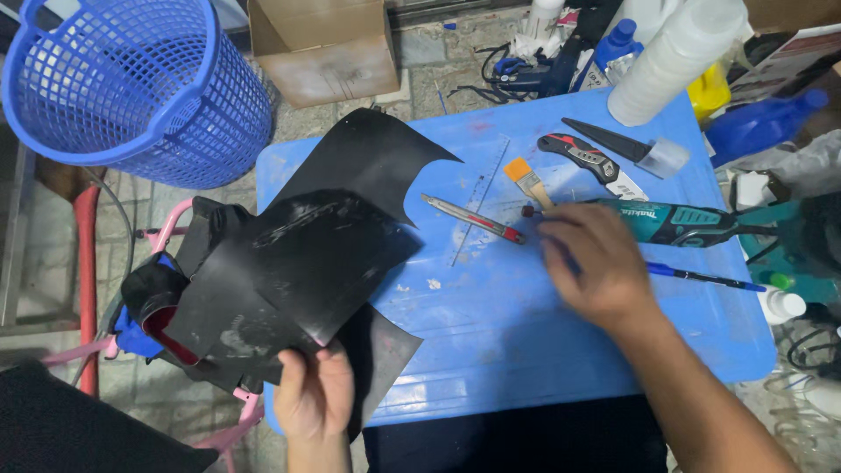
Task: The person marks a piece of black leather using a ruler and a pen, then cuts along the marked line using a utility knife to create a strip of leather.
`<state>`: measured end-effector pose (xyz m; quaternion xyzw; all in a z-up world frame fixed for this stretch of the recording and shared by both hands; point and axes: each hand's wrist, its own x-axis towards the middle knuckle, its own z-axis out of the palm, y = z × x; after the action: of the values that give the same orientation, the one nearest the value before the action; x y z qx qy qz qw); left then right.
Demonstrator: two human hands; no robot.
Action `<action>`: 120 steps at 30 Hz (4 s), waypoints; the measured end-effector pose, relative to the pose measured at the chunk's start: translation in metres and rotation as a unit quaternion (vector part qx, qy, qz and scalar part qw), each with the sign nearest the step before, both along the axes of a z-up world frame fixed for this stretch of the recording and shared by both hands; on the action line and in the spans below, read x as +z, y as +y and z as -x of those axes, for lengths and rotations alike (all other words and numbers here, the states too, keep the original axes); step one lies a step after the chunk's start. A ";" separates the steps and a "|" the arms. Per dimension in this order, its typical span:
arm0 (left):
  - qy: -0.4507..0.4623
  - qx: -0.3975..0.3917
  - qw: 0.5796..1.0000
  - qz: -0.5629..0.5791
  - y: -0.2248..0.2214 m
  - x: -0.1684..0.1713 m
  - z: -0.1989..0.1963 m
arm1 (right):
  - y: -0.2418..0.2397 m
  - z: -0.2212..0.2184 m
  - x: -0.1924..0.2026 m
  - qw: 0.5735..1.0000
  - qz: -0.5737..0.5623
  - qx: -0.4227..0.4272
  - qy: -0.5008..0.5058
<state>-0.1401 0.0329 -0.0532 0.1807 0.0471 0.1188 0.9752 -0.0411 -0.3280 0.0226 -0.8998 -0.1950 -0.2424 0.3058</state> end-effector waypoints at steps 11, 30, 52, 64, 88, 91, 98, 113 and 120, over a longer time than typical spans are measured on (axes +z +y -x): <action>0.099 -0.161 0.982 -0.003 -0.066 -0.029 -0.025 | 0.071 0.035 0.001 0.825 -0.391 0.187 0.363; 0.112 -0.326 0.880 -0.325 -0.088 0.022 -0.143 | 0.015 0.061 0.069 0.986 -0.129 -0.009 -0.109; -0.219 -0.349 0.336 -0.847 -0.110 -0.101 -0.186 | 0.000 0.048 0.059 0.990 0.080 0.082 0.084; -0.324 -0.191 0.317 -0.871 -0.127 0.131 -0.111 | 0.019 0.037 0.064 0.973 -0.071 0.115 0.187; -0.318 0.020 0.429 -0.845 -0.119 0.156 -0.103 | 0.032 0.015 0.001 0.819 -0.371 0.123 0.420; -0.261 -0.079 0.439 -0.856 -0.090 0.156 -0.096 | 0.016 0.017 0.034 0.960 -0.079 0.175 0.205; 0.116 0.096 0.311 -0.938 0.050 0.093 -0.161 | -0.004 0.010 0.086 0.954 0.027 0.159 0.253; 0.096 -0.060 0.725 -0.680 0.089 0.185 -0.138 | -0.029 0.015 0.046 0.903 0.093 0.186 0.376; 0.121 -0.071 0.860 -0.491 0.080 0.143 -0.120 | -0.055 0.007 0.073 0.915 0.122 0.197 0.330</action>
<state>-0.0198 0.1132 0.0895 0.6518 0.0868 0.0339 0.7527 -0.0485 -0.3826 0.0957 -0.9024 -0.2840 0.1594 0.2823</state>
